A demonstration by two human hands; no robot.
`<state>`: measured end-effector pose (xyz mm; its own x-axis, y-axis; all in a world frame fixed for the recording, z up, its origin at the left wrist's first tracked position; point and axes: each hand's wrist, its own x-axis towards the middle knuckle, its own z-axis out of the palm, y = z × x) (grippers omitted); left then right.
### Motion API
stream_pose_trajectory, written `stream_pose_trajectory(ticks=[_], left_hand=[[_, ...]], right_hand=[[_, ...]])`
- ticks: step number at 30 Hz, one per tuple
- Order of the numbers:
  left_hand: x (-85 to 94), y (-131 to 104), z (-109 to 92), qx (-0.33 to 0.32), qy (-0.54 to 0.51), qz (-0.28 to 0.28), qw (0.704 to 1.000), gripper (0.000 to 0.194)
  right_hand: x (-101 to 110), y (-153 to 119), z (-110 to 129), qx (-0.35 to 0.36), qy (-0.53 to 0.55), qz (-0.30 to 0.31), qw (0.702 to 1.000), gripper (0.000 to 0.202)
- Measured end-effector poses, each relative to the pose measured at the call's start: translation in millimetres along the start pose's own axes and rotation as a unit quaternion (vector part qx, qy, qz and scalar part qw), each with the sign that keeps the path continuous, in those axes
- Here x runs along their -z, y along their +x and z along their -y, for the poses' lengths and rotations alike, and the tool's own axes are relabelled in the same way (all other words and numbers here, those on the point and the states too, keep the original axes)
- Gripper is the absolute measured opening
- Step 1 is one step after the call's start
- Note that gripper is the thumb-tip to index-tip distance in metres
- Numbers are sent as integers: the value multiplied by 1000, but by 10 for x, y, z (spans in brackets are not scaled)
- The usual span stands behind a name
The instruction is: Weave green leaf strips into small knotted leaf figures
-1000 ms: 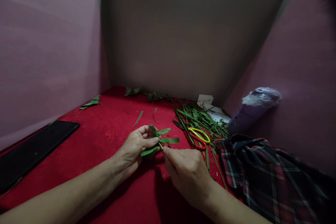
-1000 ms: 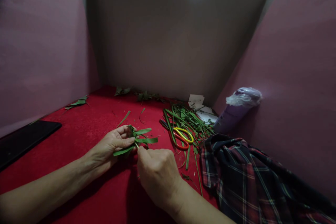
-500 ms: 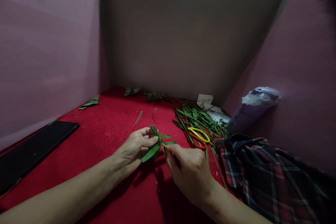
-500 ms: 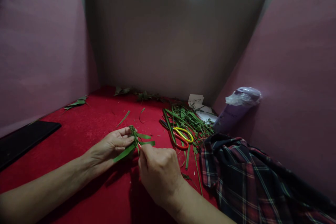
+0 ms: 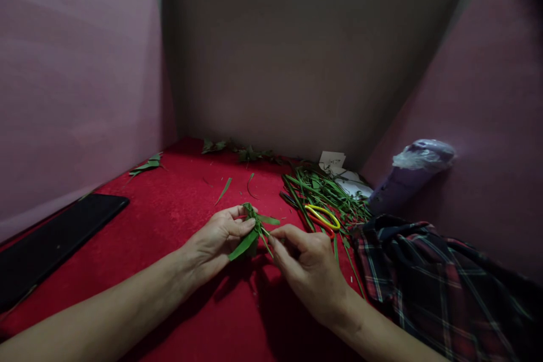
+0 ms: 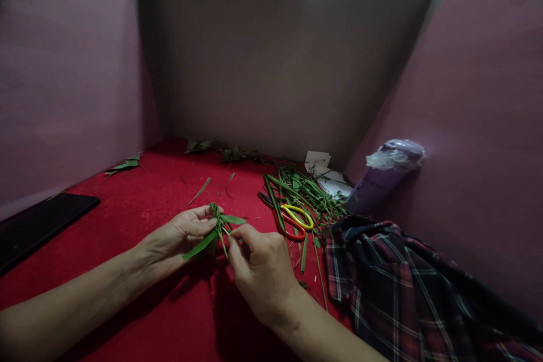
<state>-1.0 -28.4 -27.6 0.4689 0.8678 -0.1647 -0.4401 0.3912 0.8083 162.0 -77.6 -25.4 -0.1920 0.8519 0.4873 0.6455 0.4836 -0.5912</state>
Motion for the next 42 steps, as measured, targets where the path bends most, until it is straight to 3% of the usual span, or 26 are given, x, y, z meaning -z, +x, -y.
stream_pose_trajectory(ticks=[6,22,32,42], left_hand=[[40,25,4,10,-8,13,1000,14],[17,22,5,-3,13,-1,1000,10],[7,8,-4,-11,-1,2,1000,12],[20,30,10,-17,0,-8,1000,13]], right_hand=[[25,7,32,-4,17,21,1000,19],[26,-31,13,69,-43,19,997,17],[26,-37,24,70,-46,-19,996,12],[32,-29,46,48,-61,-11,997,15]])
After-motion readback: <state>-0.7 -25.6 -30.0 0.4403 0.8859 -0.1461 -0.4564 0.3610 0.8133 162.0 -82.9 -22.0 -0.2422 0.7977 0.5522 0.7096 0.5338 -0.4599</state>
